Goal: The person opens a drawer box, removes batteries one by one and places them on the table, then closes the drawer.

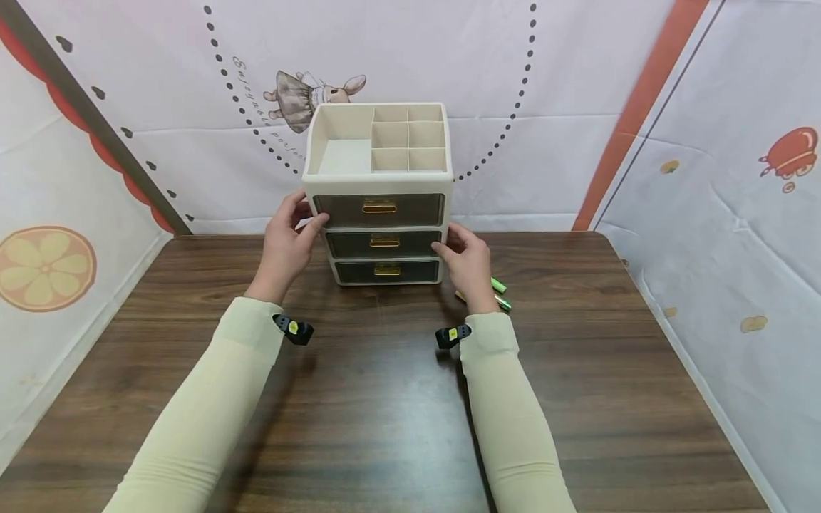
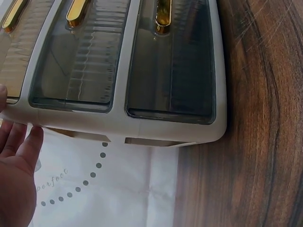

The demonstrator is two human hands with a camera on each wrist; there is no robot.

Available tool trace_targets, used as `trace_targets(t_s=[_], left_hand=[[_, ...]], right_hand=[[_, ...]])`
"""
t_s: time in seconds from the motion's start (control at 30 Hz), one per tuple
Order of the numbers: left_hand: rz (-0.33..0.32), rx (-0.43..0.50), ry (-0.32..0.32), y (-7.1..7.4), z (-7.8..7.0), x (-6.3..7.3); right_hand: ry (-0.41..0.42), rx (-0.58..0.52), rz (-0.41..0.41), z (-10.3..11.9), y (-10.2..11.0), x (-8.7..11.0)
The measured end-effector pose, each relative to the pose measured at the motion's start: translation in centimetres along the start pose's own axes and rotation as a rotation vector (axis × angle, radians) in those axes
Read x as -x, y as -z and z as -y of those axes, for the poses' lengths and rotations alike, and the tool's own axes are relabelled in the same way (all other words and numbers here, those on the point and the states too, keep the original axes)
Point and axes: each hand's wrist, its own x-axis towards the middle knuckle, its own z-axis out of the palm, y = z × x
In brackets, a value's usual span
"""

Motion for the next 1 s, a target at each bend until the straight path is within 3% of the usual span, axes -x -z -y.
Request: trace_targets(t_s=[0.17, 0.43, 0.57, 0.73, 1.0], left_hand=[[0.001, 0.013, 0.014, -0.1, -0.1, 0.0], [0.002, 0.035, 0.031, -0.3, -0.3, 0.1], [-0.007, 0.036, 0.004, -0.4, -0.3, 0.4], [-0.038, 0.019, -0.050, -0.7, -0.1, 1.4], [-0.109, -0.014, -0.021, -1.3, 0.9, 4.0]], right_hand=[[-0.010, -0.074, -0.025, -0.3, -0.2, -0.2], [0.018, -0.081, -0.039, -0.1, -0.2, -0.1], [0.017, -0.078, -0.037, -0.1, -0.3, -0.2], [0.021, -0.070, -0.029, -0.2, -0.4, -0.2], [0.025, -0.080, -0.025, -0.3, -0.5, -0.2]])
